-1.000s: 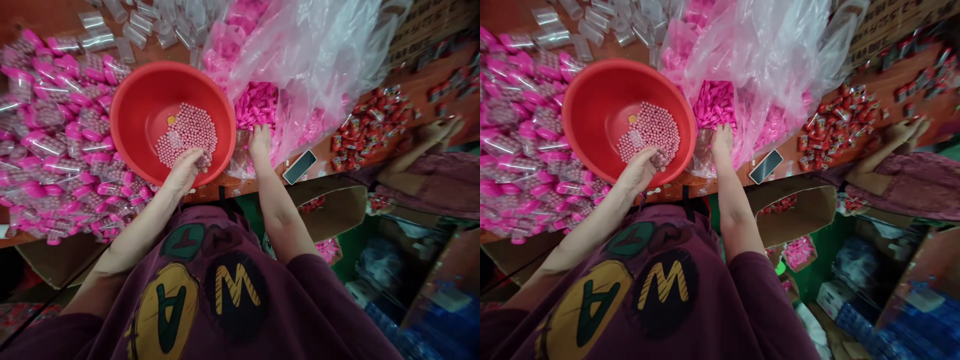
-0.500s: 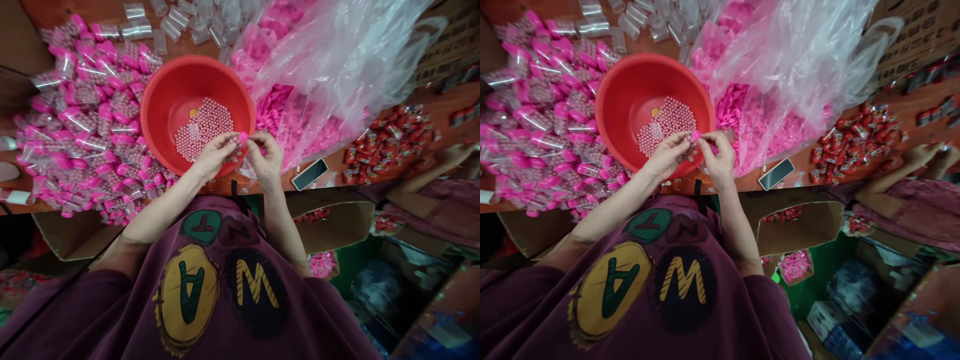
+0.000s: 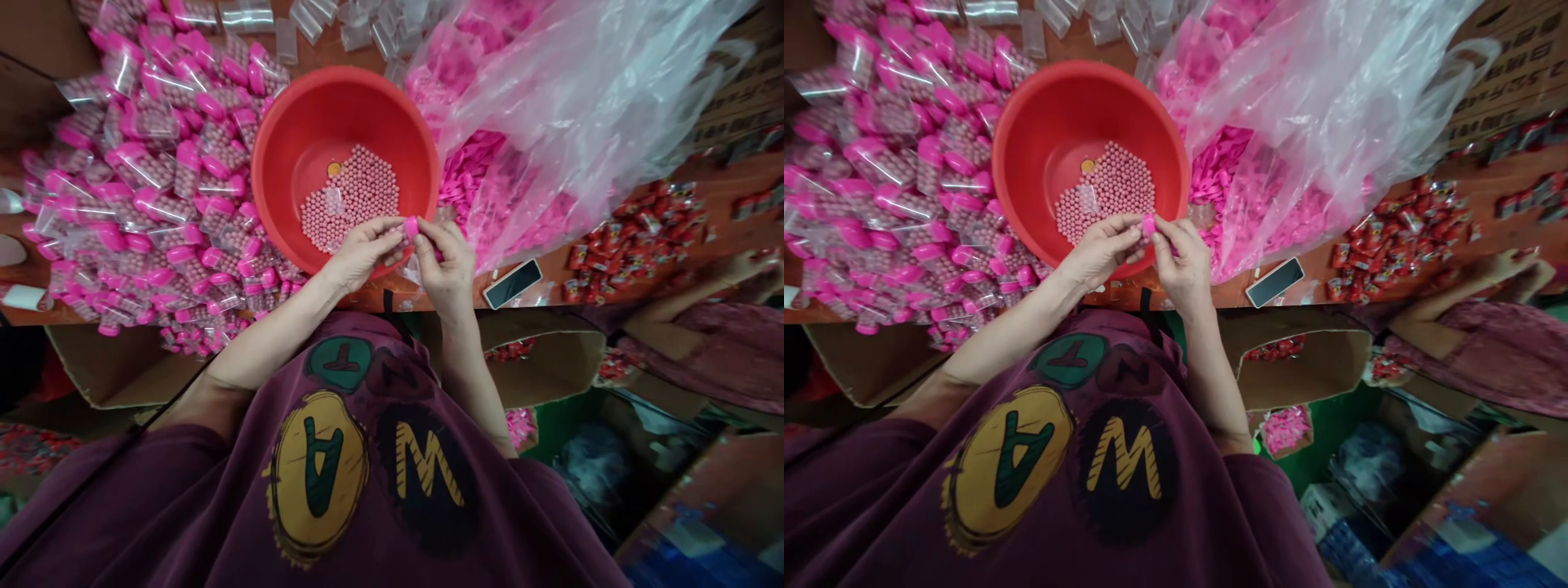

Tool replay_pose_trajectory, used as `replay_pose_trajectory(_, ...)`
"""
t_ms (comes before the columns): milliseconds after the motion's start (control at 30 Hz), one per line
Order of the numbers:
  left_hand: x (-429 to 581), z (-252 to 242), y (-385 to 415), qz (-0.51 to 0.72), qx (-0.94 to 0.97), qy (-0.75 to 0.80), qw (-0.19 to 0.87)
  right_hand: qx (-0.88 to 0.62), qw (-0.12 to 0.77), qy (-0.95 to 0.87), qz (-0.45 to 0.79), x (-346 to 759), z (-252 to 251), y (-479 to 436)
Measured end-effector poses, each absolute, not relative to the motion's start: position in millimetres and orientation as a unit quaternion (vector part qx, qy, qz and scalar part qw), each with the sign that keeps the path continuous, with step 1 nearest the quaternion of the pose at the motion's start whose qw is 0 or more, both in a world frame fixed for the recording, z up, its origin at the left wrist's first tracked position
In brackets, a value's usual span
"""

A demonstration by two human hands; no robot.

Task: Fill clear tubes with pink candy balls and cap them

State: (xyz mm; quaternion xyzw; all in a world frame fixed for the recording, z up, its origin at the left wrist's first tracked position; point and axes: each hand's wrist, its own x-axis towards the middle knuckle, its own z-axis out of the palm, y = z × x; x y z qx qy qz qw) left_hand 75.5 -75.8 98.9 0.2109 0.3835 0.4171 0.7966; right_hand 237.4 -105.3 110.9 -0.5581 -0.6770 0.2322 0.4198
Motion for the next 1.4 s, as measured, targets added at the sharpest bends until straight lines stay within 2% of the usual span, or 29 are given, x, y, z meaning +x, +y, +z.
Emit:
replay_pose_trajectory(200, 67, 100, -77, 0.403, 0.26, 0.381, 0.79, -0.557, 0.417, -0.685, 0.217, 235, 106, -113)
replay_pose_trajectory(433, 78, 110, -92, 0.458, 0.257, 0.415, 0.743, -0.606, 0.439, -0.643, 0.16, 208, 93, -121)
replay_pose_trajectory(567, 74, 113, -95, 0.463, 0.276, 0.432, 0.724, -0.594, 0.432, -0.654, 0.181, 211, 103, -124)
replay_pose_trajectory(667, 62, 106, -92, 0.406, 0.293, 0.391, 0.772, -0.561, 0.416, -0.674, 0.239, 223, 111, -120)
replay_pose_trajectory(767, 54, 99, -92, 0.342, 0.339, 0.356, 0.801, -0.556, 0.447, -0.607, 0.351, 227, 106, -106)
replay_pose_trajectory(900, 58, 102, -99, 0.327, 0.35, 0.354, 0.803, -0.524, 0.467, -0.468, 0.537, 211, 85, -83)
replay_pose_trajectory(967, 59, 110, -101, 0.326, 0.366, 0.364, 0.792, -0.501, 0.468, -0.457, 0.567, 201, 80, -80)
replay_pose_trajectory(1200, 48, 144, -103, 0.323, 0.468, 0.411, 0.713, -0.516, 0.444, -0.544, 0.49, 188, 110, -102)
replay_pose_trajectory(1333, 54, 125, -103, 0.365, 0.384, 0.424, 0.735, -0.606, 0.519, -0.448, 0.402, 189, 94, -90)
replay_pose_trajectory(1400, 57, 105, -101, 0.39, 0.314, 0.444, 0.743, -0.643, 0.501, -0.42, 0.399, 194, 79, -83)
